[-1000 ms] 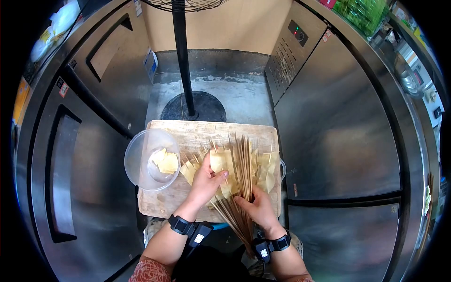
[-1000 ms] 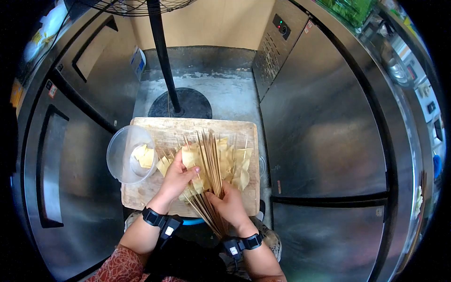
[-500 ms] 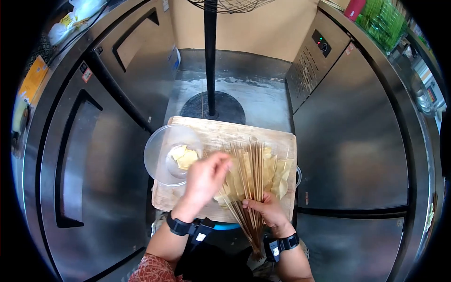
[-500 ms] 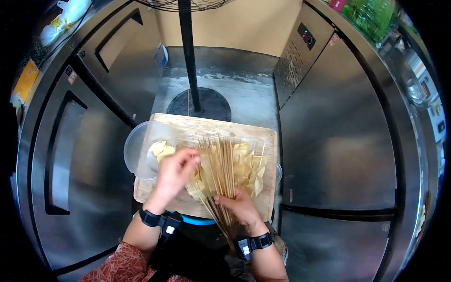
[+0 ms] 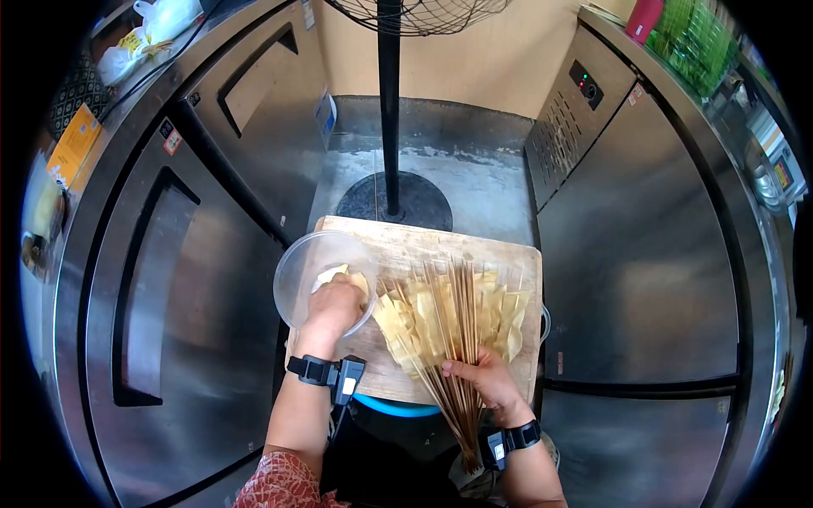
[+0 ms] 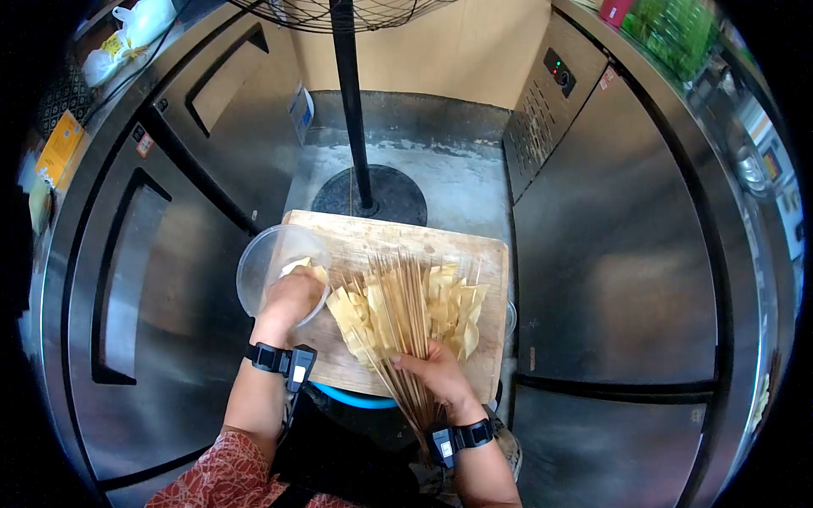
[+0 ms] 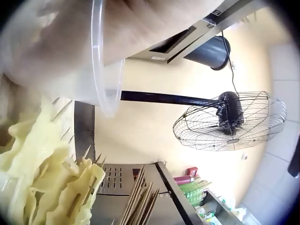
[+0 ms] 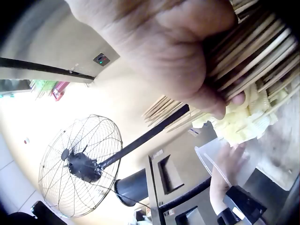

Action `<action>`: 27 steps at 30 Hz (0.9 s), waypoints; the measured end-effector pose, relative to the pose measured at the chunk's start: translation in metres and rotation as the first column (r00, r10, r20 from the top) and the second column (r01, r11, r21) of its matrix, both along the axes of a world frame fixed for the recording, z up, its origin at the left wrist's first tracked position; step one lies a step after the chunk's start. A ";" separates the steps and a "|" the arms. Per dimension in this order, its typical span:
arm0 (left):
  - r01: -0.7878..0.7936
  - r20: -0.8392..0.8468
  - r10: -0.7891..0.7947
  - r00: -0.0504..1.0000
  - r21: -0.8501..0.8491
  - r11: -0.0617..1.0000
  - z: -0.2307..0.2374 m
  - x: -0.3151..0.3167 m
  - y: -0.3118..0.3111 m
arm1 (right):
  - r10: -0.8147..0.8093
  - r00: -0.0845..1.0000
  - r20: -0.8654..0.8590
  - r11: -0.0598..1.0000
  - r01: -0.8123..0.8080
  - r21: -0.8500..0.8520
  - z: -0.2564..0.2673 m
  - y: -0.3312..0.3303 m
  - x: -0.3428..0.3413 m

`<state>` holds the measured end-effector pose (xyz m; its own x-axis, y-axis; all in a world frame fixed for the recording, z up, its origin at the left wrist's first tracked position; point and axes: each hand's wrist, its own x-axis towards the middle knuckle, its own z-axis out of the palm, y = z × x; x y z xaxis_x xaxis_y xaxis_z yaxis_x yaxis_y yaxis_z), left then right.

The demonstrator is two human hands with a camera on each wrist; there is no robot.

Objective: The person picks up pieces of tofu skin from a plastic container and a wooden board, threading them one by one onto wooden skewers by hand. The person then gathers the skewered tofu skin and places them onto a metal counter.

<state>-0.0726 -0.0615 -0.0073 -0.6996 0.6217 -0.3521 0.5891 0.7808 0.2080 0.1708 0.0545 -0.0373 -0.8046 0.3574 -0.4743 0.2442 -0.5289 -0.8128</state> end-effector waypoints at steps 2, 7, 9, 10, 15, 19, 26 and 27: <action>0.033 -0.141 -0.015 0.990 0.127 0.991 -0.041 -0.010 -0.008 | 0.009 1.000 0.003 1.000 -0.010 0.020 0.000 0.000 0.001; -0.022 -0.136 0.027 0.990 0.036 0.999 -0.033 -0.018 0.000 | 0.010 1.000 0.009 0.999 -0.010 0.038 0.004 -0.001 0.002; -0.124 -0.158 0.160 0.974 0.216 0.968 -0.017 -0.014 -0.001 | 0.003 1.000 0.028 0.999 -0.004 0.041 0.008 -0.001 0.001; -0.145 -0.177 0.204 0.963 0.296 0.944 -0.011 -0.012 -0.001 | -0.002 1.000 0.020 0.999 0.001 0.052 0.009 -0.002 0.000; -0.408 0.351 0.208 0.913 0.781 0.473 -0.017 -0.018 -0.001 | -0.015 0.999 0.039 0.995 0.011 0.098 0.016 -0.006 -0.003; -0.636 0.656 -0.189 0.730 0.755 0.161 0.001 0.000 0.008 | 0.024 0.999 0.025 0.983 -0.028 0.181 0.003 -0.006 0.000; -0.346 0.439 -0.108 0.892 0.817 0.461 -0.004 0.038 0.013 | -0.123 0.992 -0.017 0.972 0.124 0.197 -0.028 -0.019 -0.007; -0.252 0.390 -0.177 0.904 0.818 0.517 -0.031 0.020 0.010 | -0.127 0.980 -0.150 0.904 0.177 0.389 -0.058 -0.020 -0.015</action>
<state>-0.0525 -0.0513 -0.0387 -0.6669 0.7401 0.0868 0.2636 0.1254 0.9564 0.1560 0.0348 -0.0948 -0.7665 0.6190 -0.1711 0.0757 -0.1776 -0.9812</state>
